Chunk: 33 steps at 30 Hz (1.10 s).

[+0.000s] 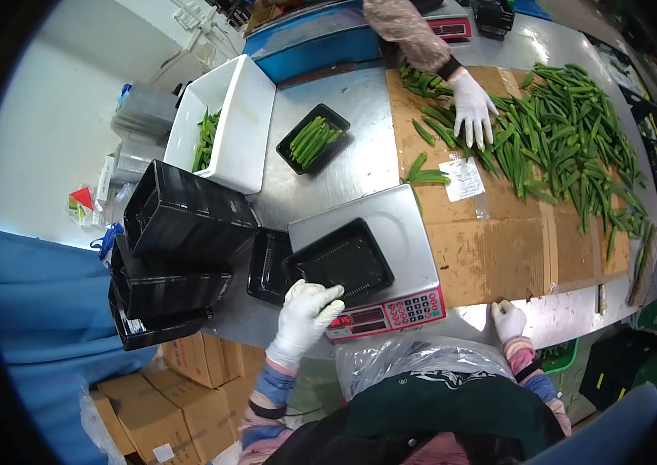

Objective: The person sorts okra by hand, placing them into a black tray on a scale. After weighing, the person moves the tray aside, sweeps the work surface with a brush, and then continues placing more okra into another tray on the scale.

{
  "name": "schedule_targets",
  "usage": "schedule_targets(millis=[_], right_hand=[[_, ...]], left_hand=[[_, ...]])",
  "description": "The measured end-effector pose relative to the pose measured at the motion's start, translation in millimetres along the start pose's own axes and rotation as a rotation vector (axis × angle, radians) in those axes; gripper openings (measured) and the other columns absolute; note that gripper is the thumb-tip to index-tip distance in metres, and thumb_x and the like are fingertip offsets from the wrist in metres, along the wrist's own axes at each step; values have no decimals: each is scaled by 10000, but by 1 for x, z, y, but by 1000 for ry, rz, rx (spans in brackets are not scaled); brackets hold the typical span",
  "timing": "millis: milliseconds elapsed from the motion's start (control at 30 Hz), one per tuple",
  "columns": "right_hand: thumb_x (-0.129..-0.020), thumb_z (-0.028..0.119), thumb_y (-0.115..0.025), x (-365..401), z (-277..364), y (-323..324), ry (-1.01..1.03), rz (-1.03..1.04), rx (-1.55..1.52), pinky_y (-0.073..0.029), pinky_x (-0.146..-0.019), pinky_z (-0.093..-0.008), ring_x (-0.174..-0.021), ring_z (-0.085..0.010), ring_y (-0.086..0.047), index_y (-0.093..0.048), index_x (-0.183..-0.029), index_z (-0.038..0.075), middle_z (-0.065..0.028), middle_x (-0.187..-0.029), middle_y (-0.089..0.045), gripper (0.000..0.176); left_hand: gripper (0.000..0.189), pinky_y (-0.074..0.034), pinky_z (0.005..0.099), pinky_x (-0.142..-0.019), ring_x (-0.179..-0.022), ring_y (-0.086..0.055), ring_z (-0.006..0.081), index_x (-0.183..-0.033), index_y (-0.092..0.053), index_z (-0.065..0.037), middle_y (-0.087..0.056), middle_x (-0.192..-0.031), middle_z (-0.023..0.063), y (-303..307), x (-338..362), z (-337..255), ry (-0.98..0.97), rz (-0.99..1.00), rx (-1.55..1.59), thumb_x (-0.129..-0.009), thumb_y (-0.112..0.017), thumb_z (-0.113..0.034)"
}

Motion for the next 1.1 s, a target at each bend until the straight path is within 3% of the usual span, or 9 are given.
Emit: schedule_targets(millis=[100, 167, 233, 300, 367, 467, 567, 900, 1100], right_hand=[[-866, 319, -710, 0, -1, -2, 2, 41, 23, -512, -630, -488, -687, -405, -640, -607, -679, 73, -166, -713, -651, 326], [-835, 257, -732, 1, 3, 0, 97, -43, 7, -503, -602, -463, -646, -378, -621, -596, -652, 74, -151, -678, -616, 293], [-817, 215, -744, -1, 9, 6, 108, -43, -29, -495, -587, -456, -615, -372, -599, -572, -623, 63, -146, -647, -592, 301], [-787, 195, -768, -1, 8, 6, 118, -75, -38, -473, -559, -448, -586, -347, -593, -536, -580, 72, -131, -612, -575, 334], [-769, 195, -782, -1, 8, 7, 98, -57, -30, -466, -550, -446, -567, -337, -582, -521, -564, 79, -126, -589, -556, 351], [-759, 184, -789, -2, 9, 8, 80, -35, -12, -459, -544, -450, -554, -342, -562, -503, -552, 75, -130, -574, -536, 369], [-754, 169, -790, -1, 7, 7, 71, -15, -31, -452, -541, -456, -544, -346, -547, -490, -545, 73, -138, -570, -525, 378], [-754, 141, -782, -4, 10, 10, 73, 27, -41, -414, -512, -451, -499, -336, -523, -484, -555, 67, -138, -546, -501, 366], [-727, 120, -787, -3, 8, 7, 64, 12, -37, -405, -501, -445, -485, -329, -519, -473, -547, 71, -134, -532, -491, 365]], left_hand=[[176, -517, 351, -895, -932, -674, 235, -1064, -756, -46, -728, -950, 84, 25, -50, 19, 253, 9, 400, -943, -678, -149], [199, -525, 334, -878, -962, -679, 209, -1069, -752, -31, -736, -984, 102, 32, -99, 46, 322, -48, 470, -993, -619, -158], [236, -520, 313, -898, -984, -682, 190, -1104, -741, -21, -732, -987, 123, 30, -160, 83, 183, -55, 289, -1018, -584, -174], [271, -497, 290, -924, -1022, -650, 133, -1175, -711, 9, -733, -1102, 73, 5, -218, 139, 336, -1, 516, -1051, -534, -154], [294, -500, 287, -905, -1023, -650, 136, -1194, -699, 22, -732, -1120, 59, -27, -267, 200, 364, 24, 545, -1058, -522, -169], [248, -520, 356, -894, -994, -690, 275, -1157, -726, -60, -733, -1056, 132, -78, -312, 294, 226, -170, 253, -1014, -568, -187], [205, -525, 390, -876, -995, -682, 330, -1112, -732, -83, -719, -1044, 165, -68, -325, 293, 303, -202, -227, -981, -591, -153], [182, -522, 354, -873, -939, -678, 285, -1038, -718, -55, -700, -994, 152, -58, -328, 297, 327, -395, -60, -859, -744, -35], [256, -518, 392, -868, -962, -671, 320, -1110, -709, -106, -687, -1073, 122, -65, -348, 291, 171, -176, -168, -861, -736, -50]])
Point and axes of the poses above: each hand's wrist, its own x-axis away from the middle knuckle, its own y-axis out of the back of the hand, z = x × y, the point moved 7 cm from there along -x, towards the middle knuckle
